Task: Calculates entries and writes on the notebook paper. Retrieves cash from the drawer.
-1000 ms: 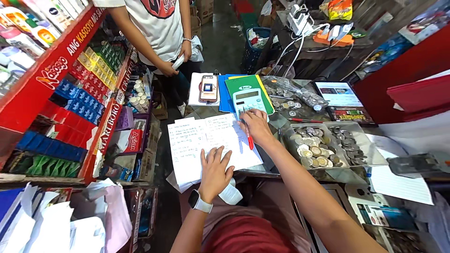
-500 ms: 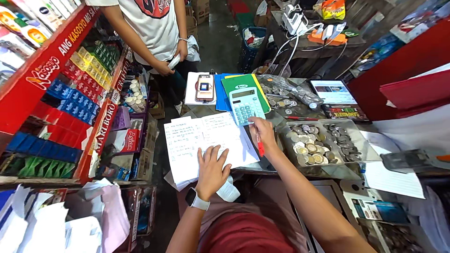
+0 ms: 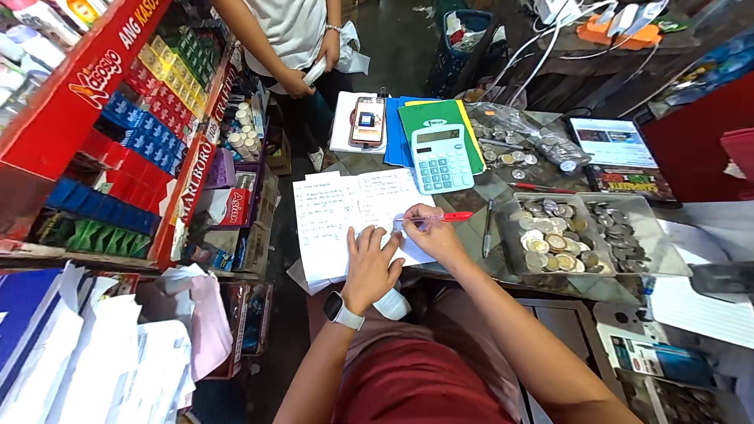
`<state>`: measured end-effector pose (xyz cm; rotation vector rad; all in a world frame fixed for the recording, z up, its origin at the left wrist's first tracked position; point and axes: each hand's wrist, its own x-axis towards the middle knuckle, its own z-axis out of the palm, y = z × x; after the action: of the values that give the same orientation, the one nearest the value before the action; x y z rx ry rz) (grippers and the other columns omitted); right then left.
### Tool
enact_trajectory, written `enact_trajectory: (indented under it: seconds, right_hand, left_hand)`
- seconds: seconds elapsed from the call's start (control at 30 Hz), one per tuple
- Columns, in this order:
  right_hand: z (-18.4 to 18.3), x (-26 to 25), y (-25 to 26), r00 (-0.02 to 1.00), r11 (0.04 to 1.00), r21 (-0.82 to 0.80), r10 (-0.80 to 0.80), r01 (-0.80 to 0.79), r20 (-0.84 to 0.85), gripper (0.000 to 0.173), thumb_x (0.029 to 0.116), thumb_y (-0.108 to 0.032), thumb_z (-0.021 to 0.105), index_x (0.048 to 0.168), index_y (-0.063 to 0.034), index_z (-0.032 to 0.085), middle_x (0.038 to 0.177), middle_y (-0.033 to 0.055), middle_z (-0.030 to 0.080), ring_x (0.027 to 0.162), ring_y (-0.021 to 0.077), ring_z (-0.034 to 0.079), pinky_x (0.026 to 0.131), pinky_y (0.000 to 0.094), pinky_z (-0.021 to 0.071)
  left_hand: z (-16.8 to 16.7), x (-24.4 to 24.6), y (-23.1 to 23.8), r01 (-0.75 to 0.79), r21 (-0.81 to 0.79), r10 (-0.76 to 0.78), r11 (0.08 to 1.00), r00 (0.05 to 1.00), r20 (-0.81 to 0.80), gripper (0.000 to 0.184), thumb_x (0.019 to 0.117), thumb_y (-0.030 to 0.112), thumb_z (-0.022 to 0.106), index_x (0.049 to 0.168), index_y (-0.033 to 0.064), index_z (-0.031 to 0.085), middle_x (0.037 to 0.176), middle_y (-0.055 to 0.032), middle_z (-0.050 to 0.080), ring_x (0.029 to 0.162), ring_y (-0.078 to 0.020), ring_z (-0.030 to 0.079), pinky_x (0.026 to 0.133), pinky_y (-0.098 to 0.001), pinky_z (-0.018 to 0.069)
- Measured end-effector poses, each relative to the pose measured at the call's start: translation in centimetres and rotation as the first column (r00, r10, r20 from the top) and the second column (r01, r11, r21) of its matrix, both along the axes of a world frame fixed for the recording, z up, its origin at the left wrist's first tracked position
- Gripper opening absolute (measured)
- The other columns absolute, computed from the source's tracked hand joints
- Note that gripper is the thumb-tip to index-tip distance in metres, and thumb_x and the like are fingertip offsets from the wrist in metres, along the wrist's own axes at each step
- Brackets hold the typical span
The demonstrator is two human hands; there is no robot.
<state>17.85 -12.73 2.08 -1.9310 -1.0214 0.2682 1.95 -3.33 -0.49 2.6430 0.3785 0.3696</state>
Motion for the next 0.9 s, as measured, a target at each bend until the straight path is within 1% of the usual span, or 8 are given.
enact_trajectory:
  seconds: [0.2,0.3,0.37,0.4,0.47,0.6,0.77,0.9]
  right_hand:
    - [0.3,0.2,-0.6,0.997,0.999,-0.007,-0.037,0.037,0.075,0.014,0.0859,-0.015,0.064,0.085,-0.0014,0.070,0.077,0.0094,0.067,0.078,0.0195,0.063,0.078,0.0405,0.0475]
    - [1.7,2.3,-0.9,0.995,0.997,-0.023,-0.078,0.079,0.064,0.019,0.0977,-0.014,0.064,0.099,0.0044,0.066,0.086,0.0151,0.067,0.080,0.0206,0.065,0.077,0.0370,0.0544]
    - [1.6,4.9,-1.0,0.959,0.986,-0.044,-0.146,0.161,0.241,0.023,0.1034,-0.012,0.057,0.114,0.0054,0.067,0.098,0.0209,0.070,0.092,0.0320,0.069,0.086,0.0478,0.0565]
    - [1.3,6.2,-1.0,0.929,0.981,-0.054,-0.159,0.188,0.335,0.025,0.1045,-0.010,0.053,0.118,0.0052,0.068,0.104,0.0236,0.070,0.101,0.0400,0.068,0.093,0.0553,0.0529]
    - [0.8,8.0,-0.8,0.880,0.969,-0.115,-0.143,0.217,0.453,0.023,0.1052,-0.011,0.054,0.115,0.0028,0.069,0.113,0.0244,0.070,0.117,0.0480,0.061,0.100,0.0629,0.0459]
    - [0.7,8.7,-0.7,0.865,0.954,-0.235,-0.043,0.184,0.500,0.024,0.1040,-0.023,0.058,0.110,-0.0026,0.071,0.117,0.0196,0.070,0.127,0.0461,0.055,0.105,0.0654,0.0384]
    - [0.6,7.2,-0.9,0.866,0.960,-0.262,0.044,0.103,0.499,0.030,0.1044,-0.028,0.057,0.110,-0.0041,0.073,0.114,0.0168,0.072,0.124,0.0434,0.058,0.107,0.0657,0.0362]
    - [0.4,7.4,-1.7,0.851,0.970,-0.165,-0.067,0.178,0.521,0.029,0.1040,-0.024,0.056,0.110,0.0002,0.070,0.112,0.0218,0.070,0.117,0.0434,0.063,0.105,0.0657,0.0392]
  left_hand:
    - [0.0,0.0,-0.1,-0.005,0.006,0.005,1.000,1.000,-0.020,0.046,0.1024,0.041,0.049,0.143,0.0233,0.061,0.140,-0.0148,0.060,0.137,-0.0408,0.049,0.115,-0.0766,0.0136]
    - [-0.1,0.1,0.0,-0.006,0.015,0.006,1.000,1.000,-0.016,0.048,0.1027,0.042,0.049,0.145,0.0237,0.059,0.142,-0.0150,0.059,0.138,-0.0414,0.048,0.115,-0.0776,0.0126]
    - [-0.2,0.1,-0.1,-0.008,0.026,0.009,1.000,1.000,-0.022,0.049,0.1031,0.043,0.048,0.147,0.0228,0.058,0.143,-0.0154,0.058,0.139,-0.0425,0.047,0.114,-0.0787,0.0120]
    - [-0.2,0.0,-0.1,-0.011,0.034,0.012,0.999,1.000,-0.020,0.049,0.1030,0.043,0.048,0.146,0.0224,0.058,0.143,-0.0153,0.058,0.140,-0.0428,0.047,0.114,-0.0793,0.0124]
    - [-0.4,0.0,-0.1,-0.015,0.047,0.016,0.999,1.000,-0.015,0.050,0.1030,0.043,0.047,0.147,0.0223,0.057,0.144,-0.0149,0.058,0.140,-0.0426,0.046,0.113,-0.0796,0.0127]
    - [-0.6,0.0,0.1,-0.015,0.064,0.016,0.998,1.000,-0.011,0.050,0.1031,0.045,0.046,0.147,0.0234,0.057,0.146,-0.0145,0.056,0.142,-0.0421,0.045,0.114,-0.0792,0.0126]
    - [-0.6,0.0,0.1,-0.012,0.071,0.014,0.997,0.999,-0.034,0.050,0.1033,0.045,0.045,0.147,0.0238,0.057,0.149,-0.0138,0.055,0.144,-0.0417,0.043,0.113,-0.0797,0.0116]
    - [-0.5,-0.1,0.1,-0.010,0.074,0.012,0.997,1.000,-0.019,0.049,0.1039,0.045,0.045,0.147,0.0241,0.057,0.149,-0.0146,0.055,0.143,-0.0424,0.043,0.113,-0.0794,0.0119]
